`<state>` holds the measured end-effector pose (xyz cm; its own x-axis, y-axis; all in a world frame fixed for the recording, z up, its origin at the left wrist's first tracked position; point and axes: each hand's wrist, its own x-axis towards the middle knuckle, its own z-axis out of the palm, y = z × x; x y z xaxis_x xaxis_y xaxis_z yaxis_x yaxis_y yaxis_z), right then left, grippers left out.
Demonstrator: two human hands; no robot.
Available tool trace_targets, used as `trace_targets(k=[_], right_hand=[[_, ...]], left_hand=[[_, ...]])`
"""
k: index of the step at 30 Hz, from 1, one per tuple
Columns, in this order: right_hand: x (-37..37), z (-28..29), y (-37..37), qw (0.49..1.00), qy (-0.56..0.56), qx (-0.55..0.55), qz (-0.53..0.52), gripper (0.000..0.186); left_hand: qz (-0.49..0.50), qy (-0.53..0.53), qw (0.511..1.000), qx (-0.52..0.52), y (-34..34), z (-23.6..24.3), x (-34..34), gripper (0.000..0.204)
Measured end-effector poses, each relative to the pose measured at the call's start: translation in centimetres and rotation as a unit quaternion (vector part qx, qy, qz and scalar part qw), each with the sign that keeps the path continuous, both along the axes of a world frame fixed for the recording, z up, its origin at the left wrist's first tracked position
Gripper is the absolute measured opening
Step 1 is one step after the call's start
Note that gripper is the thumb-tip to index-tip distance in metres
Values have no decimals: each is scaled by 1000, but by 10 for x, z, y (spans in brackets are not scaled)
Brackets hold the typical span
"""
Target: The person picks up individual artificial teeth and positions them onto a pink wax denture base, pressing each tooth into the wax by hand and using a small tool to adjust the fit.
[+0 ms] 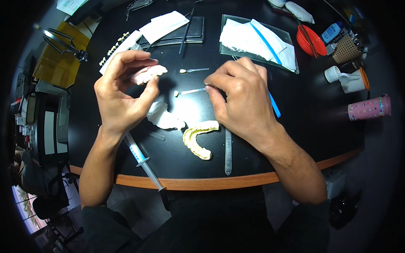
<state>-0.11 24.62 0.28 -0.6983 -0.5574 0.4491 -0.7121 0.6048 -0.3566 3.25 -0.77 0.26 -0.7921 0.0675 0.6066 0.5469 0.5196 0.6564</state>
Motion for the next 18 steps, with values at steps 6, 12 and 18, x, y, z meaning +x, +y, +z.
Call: trace_targets(k=[6, 12, 18], right_hand=[[1, -4, -14, 997, 0, 36, 65, 29], [-3, -3, -5, 994, 3, 68, 88, 23], [1, -3, -13, 995, -8, 49, 86, 10]], left_hand=[[-18, 3, 1000, -20, 1, -4, 0, 38], [-42, 11, 999, -16, 5, -4, 0, 41], [-56, 28, 998, -23, 5, -3, 2, 41]])
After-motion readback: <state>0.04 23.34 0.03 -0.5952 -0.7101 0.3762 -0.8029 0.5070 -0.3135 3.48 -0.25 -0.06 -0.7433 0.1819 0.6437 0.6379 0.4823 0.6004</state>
